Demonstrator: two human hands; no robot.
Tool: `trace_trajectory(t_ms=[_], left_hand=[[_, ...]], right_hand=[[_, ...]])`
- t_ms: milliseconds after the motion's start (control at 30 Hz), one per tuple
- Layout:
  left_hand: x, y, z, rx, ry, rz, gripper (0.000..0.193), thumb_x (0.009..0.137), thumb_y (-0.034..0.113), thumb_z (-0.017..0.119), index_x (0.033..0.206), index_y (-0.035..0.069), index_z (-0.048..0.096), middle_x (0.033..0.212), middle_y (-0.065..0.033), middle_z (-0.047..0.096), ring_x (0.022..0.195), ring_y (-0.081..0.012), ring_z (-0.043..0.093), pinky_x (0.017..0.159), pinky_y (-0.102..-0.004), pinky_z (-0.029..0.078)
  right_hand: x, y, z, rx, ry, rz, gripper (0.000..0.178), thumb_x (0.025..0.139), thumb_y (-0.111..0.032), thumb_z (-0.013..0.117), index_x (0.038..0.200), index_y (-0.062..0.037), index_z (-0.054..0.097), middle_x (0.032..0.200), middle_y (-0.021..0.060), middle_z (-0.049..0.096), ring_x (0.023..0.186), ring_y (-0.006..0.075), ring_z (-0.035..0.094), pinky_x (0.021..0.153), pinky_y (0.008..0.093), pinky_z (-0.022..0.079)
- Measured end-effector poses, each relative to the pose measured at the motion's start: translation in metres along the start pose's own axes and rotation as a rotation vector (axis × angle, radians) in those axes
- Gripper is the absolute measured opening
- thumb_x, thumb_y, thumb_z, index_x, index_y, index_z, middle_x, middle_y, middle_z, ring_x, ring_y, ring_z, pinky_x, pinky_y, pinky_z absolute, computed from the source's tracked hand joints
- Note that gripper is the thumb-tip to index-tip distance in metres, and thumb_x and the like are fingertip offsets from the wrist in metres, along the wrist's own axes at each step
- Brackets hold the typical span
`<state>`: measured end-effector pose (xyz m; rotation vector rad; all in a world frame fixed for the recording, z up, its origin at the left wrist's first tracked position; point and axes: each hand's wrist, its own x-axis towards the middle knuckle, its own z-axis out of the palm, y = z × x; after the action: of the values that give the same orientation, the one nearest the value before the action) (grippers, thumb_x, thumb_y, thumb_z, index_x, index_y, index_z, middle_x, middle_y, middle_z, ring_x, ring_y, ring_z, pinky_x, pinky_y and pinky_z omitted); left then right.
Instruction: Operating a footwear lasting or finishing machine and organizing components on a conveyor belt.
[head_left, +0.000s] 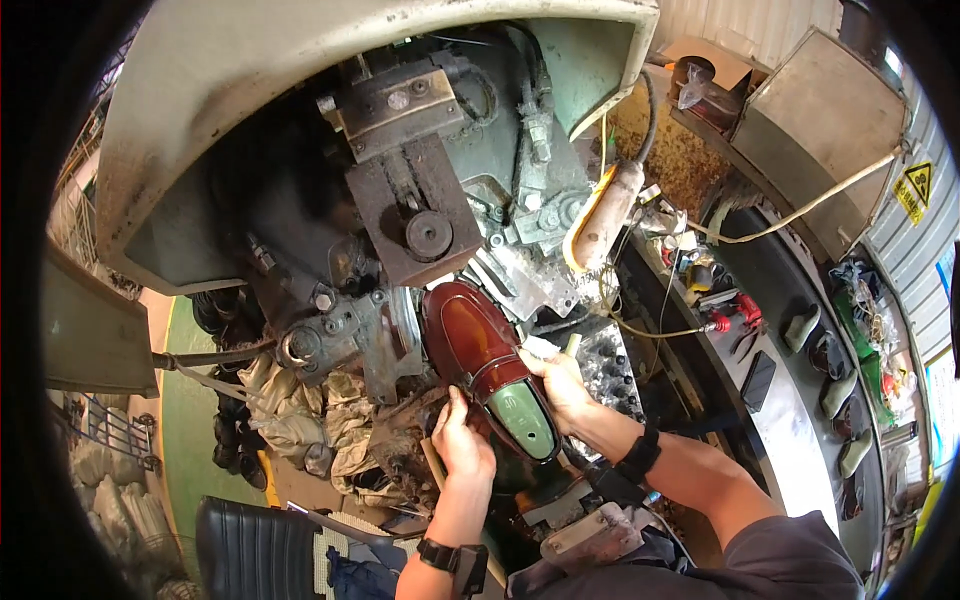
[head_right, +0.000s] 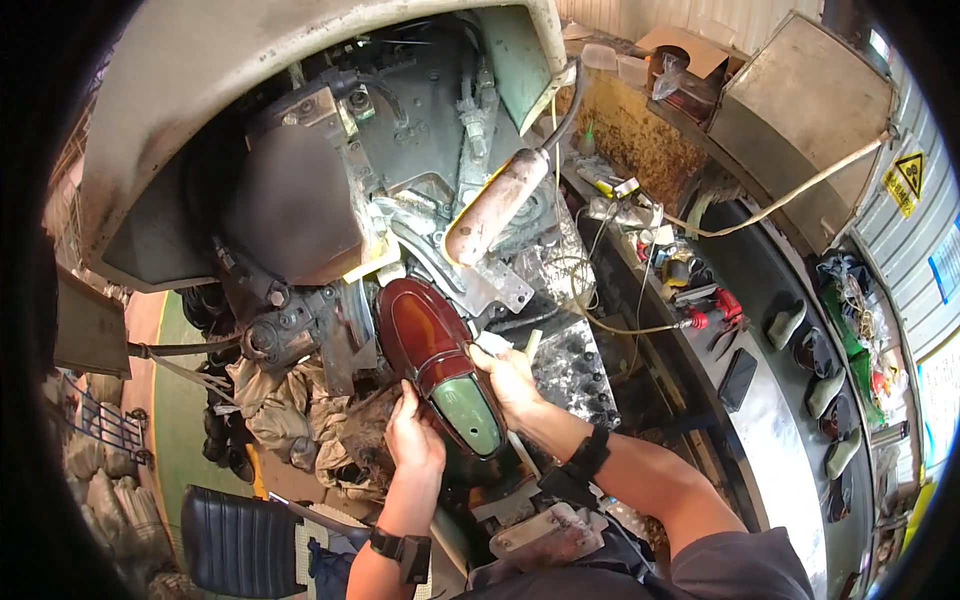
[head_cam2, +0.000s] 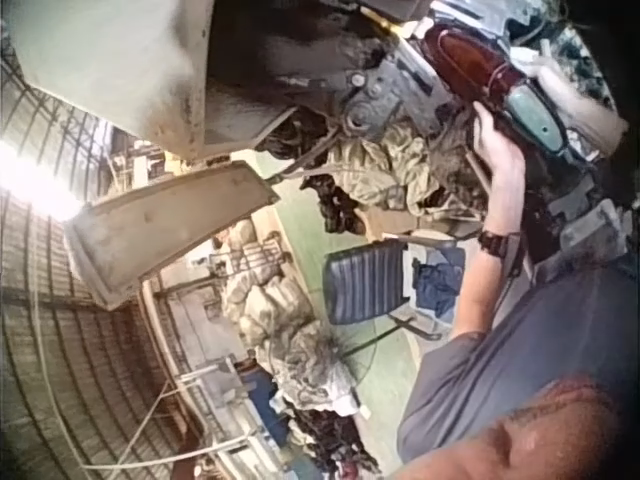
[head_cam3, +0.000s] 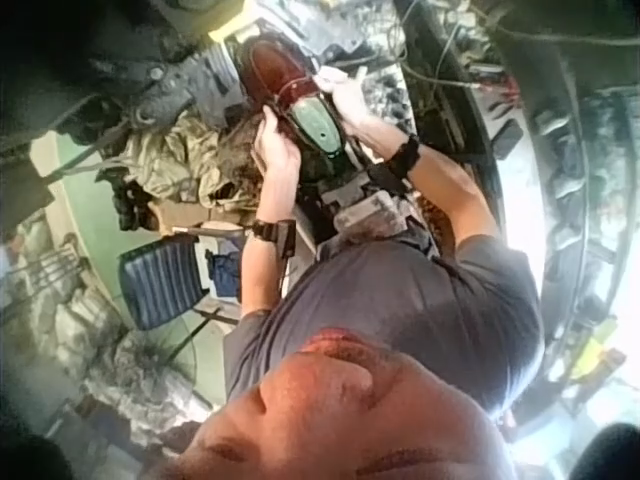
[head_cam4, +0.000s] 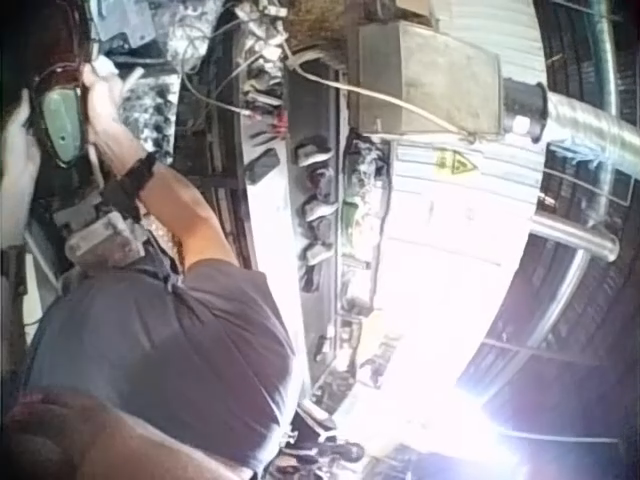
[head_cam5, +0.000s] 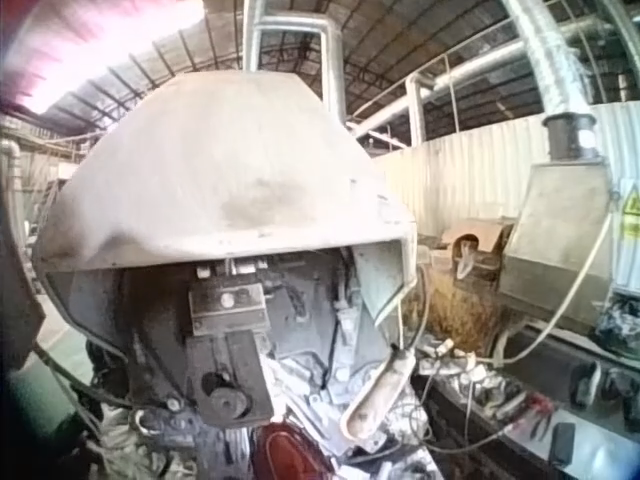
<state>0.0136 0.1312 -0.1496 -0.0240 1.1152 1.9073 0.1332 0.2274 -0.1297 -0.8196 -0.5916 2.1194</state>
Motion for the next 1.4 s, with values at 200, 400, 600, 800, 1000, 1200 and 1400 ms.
trace_trajectory(t_ms=[200,400,600,800,1000,1200,1400], left_hand=[[0.003,-0.021,0.015,-0.045,0.123,0.075,0.039,0.105,0.033,0.057,0.121,-0.001,0.063,0.120,-0.0083,0.068,0.105,-0.0220,0.064,0.096,-0.0384,0.050],[0.013,-0.037,0.017,-0.070,0.206,0.211,0.033,0.105,0.032,0.060,0.103,0.000,0.069,0.101,-0.0037,0.071,0.086,-0.0143,0.063,0.079,-0.0315,0.053],[0.023,-0.050,0.007,-0.050,0.192,0.337,0.033,0.104,0.031,0.062,0.099,0.000,0.072,0.095,-0.0014,0.072,0.080,-0.0106,0.062,0.073,-0.0284,0.052],[0.012,-0.040,0.022,-0.100,0.220,0.249,0.032,0.105,0.028,0.060,0.099,0.000,0.072,0.096,-0.0019,0.072,0.081,-0.0113,0.063,0.073,-0.0292,0.052],[0.039,-0.052,-0.075,0.726,0.038,0.166,0.038,0.101,0.038,0.064,0.104,0.002,0.073,0.095,-0.0061,0.072,0.084,-0.0222,0.067,0.080,-0.0364,0.055],[-0.017,-0.064,-0.173,2.416,-1.009,0.504,0.036,0.082,0.027,0.074,0.112,0.006,0.070,0.115,-0.0148,0.065,0.107,-0.0332,0.063,0.084,-0.0420,0.057],[-0.025,-0.059,-0.166,2.156,-0.907,0.161,0.048,0.062,0.022,0.088,0.102,0.002,0.071,0.111,-0.0200,0.064,0.108,-0.0381,0.063,0.091,-0.0433,0.057]], right_hand=[[0.012,0.021,-0.013,0.033,-0.012,-0.131,0.017,0.099,-0.008,0.064,0.115,-0.0025,0.066,0.105,0.0055,0.072,0.090,0.0148,0.068,0.082,0.0303,0.057],[0.022,0.027,-0.023,-0.033,-0.007,-0.181,0.018,0.098,-0.010,0.067,0.114,-0.0019,0.067,0.103,0.0041,0.072,0.088,0.0139,0.068,0.080,0.0299,0.056],[0.023,0.028,-0.022,-0.001,-0.080,-0.162,0.024,0.097,-0.013,0.069,0.117,-0.0004,0.066,0.104,0.0058,0.072,0.087,0.0142,0.069,0.077,0.0290,0.057],[0.018,0.023,-0.023,0.024,-0.044,-0.168,0.027,0.097,-0.015,0.069,0.120,-0.0007,0.066,0.108,0.0079,0.072,0.090,0.0153,0.069,0.079,0.0299,0.058],[0.004,0.015,-0.004,0.034,-0.052,-0.118,0.026,0.099,-0.017,0.068,0.120,-0.0012,0.066,0.108,0.0080,0.072,0.090,0.0156,0.070,0.078,0.0302,0.058],[0.014,0.019,-0.018,0.025,-0.057,-0.127,0.031,0.098,-0.022,0.070,0.119,0.0008,0.066,0.106,0.0080,0.073,0.088,0.0164,0.070,0.075,0.0303,0.059],[0.013,0.020,-0.026,-0.375,-0.044,-0.223,0.040,0.097,-0.029,0.071,0.123,0.0012,0.066,0.107,0.0043,0.070,0.085,0.0110,0.060,0.072,0.0288,0.047]])
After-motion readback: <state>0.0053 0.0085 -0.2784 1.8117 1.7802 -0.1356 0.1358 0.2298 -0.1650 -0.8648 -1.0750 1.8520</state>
